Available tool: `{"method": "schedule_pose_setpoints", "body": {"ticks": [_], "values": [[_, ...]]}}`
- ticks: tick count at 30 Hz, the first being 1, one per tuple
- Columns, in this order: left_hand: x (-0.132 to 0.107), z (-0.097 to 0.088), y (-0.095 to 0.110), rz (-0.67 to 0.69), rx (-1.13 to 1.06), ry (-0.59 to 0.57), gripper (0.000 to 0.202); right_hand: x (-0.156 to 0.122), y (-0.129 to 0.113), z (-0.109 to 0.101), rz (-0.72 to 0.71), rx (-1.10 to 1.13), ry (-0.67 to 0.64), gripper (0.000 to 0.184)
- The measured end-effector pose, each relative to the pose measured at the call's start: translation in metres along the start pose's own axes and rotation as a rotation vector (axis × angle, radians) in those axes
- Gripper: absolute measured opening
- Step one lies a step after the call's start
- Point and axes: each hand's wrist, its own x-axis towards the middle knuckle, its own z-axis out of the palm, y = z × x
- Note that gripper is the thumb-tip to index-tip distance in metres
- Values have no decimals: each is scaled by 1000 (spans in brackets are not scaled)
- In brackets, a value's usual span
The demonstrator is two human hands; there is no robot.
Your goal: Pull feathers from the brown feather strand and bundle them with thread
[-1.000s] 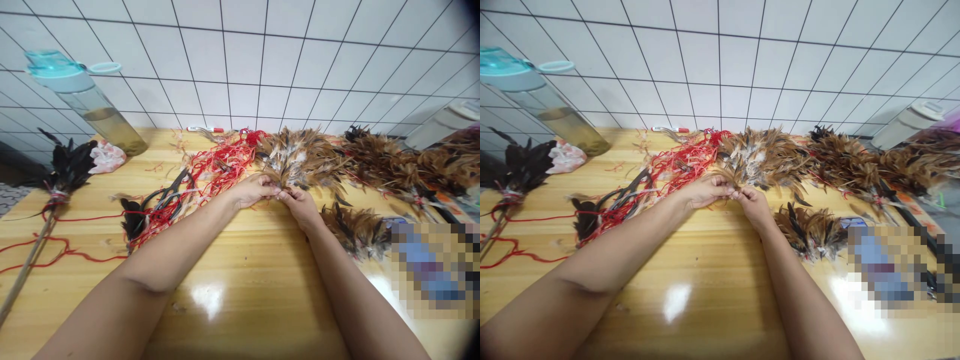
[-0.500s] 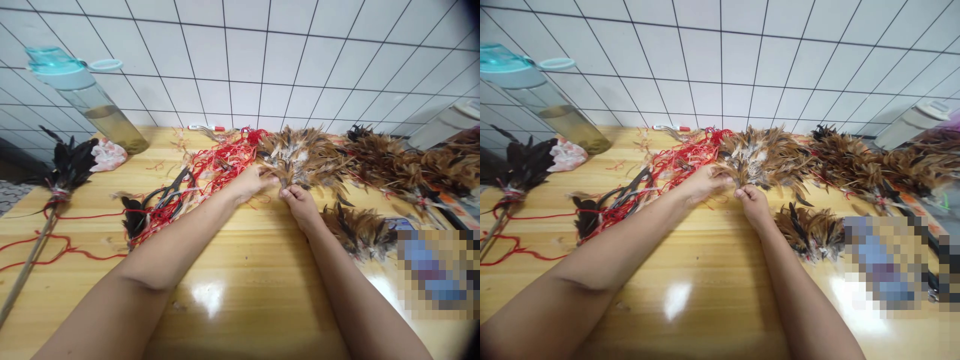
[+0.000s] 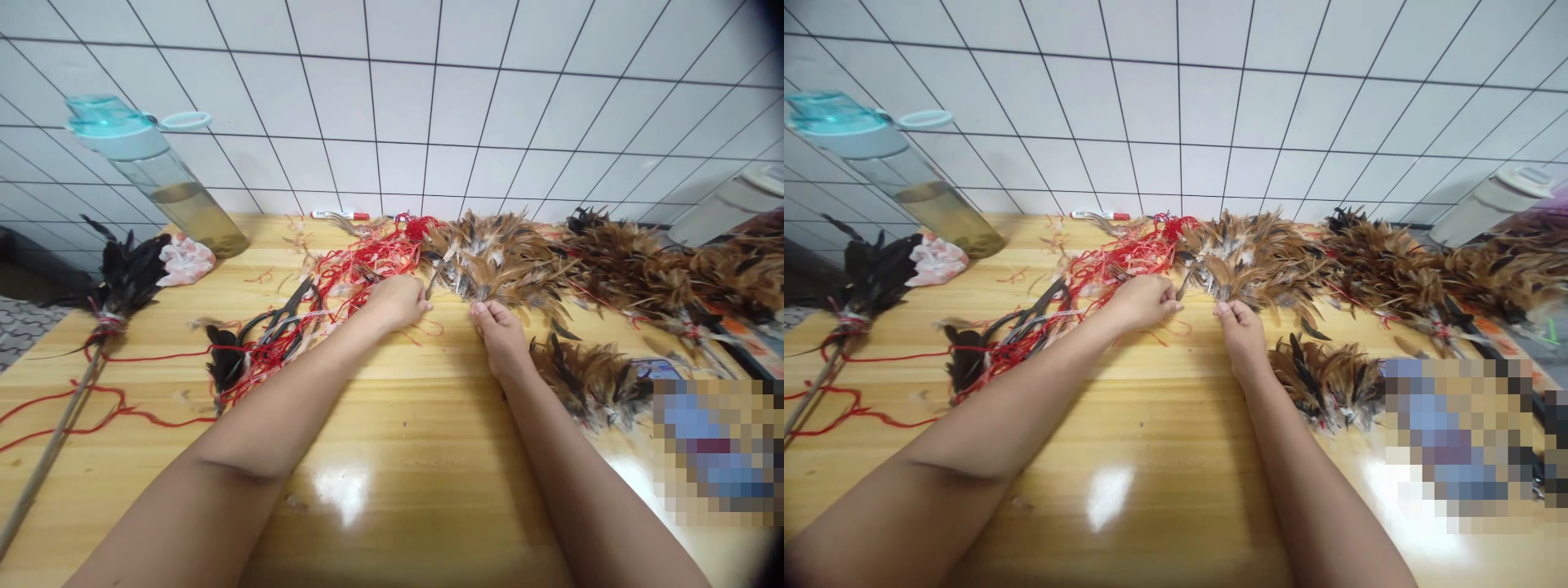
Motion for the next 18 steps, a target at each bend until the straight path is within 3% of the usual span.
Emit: {"method": "schedule_pose_setpoints", "body": {"ticks": [7, 11, 15, 18], "values": [[-5, -3, 10, -105, 5, -76, 28, 0, -1, 2, 60, 71, 25, 34], [-4, -3, 8, -38, 16, -38, 22, 0, -1, 1, 59, 55, 27, 33], [-4, -2, 10, 133, -377, 42, 3, 0, 1, 2, 54, 76, 42, 30], [-5, -1, 17, 42, -805, -70, 6, 0, 3, 3, 53, 90, 45, 29]]}}
